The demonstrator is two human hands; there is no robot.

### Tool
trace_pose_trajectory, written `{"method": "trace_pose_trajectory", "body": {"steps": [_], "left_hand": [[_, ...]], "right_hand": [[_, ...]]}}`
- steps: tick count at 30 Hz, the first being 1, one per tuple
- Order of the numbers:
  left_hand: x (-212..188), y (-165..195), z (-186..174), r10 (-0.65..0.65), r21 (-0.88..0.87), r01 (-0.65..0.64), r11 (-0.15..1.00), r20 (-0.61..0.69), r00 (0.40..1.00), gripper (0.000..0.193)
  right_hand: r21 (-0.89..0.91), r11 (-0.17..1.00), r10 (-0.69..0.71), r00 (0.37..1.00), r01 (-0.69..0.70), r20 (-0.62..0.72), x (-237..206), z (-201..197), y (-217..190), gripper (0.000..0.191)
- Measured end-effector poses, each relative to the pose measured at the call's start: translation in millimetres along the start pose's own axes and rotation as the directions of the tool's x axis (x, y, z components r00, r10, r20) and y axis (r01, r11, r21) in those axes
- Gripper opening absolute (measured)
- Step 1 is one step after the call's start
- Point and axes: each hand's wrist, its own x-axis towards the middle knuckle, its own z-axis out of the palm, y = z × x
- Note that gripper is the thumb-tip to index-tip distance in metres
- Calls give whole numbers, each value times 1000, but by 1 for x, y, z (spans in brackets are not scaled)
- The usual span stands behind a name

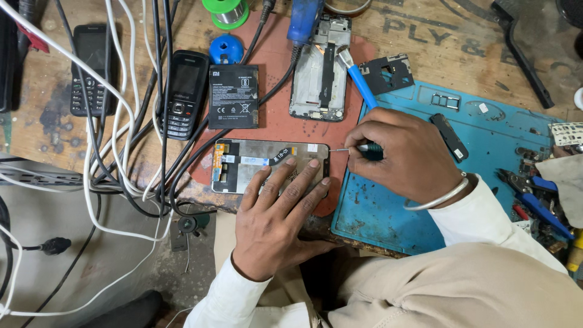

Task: The person pries the display assembly off a smartphone using a pry tool and screwdriver, working around the edges of the frame. They then peel back the protective film and flex cable from the separated screen and continue prying at the display connector area on the workbench.

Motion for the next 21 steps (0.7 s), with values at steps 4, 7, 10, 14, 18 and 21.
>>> {"method": "trace_pose_trajectory", "body": {"steps": [4, 7, 10, 14, 18, 21], "left_hand": [[0, 0, 1, -5, -7, 5, 1000, -13, 1000, 95], [-1, -1, 2, 0, -11, 0, 1000, -17, 1000, 95], [-2, -1, 3, -1, -18, 1, 1000, -27, 1000, 95], [-2, -1, 3, 0, -15, 0, 1000, -20, 1000, 96], [-2, -1, 3, -8, -21, 8, 1000, -11, 1000, 98], [-2, -1, 3, -9, -22, 9, 1000, -10, 1000, 100]], "right_hand": [[-9, 1000, 3, 1000, -3, -23, 0, 2, 1, 13], [-12, 1000, -3, 1000, 3, -14, 0, 2, 2, 14], [3, 1000, 20, 1000, -20, 7, -1, 2, 3, 12], [-4, 1000, 18, 1000, -18, -8, -1, 2, 2, 15], [14, 999, 31, 999, -31, 32, 0, 1, 2, 12], [-2, 999, 37, 999, -37, 2, 0, 0, 1, 13]]}}
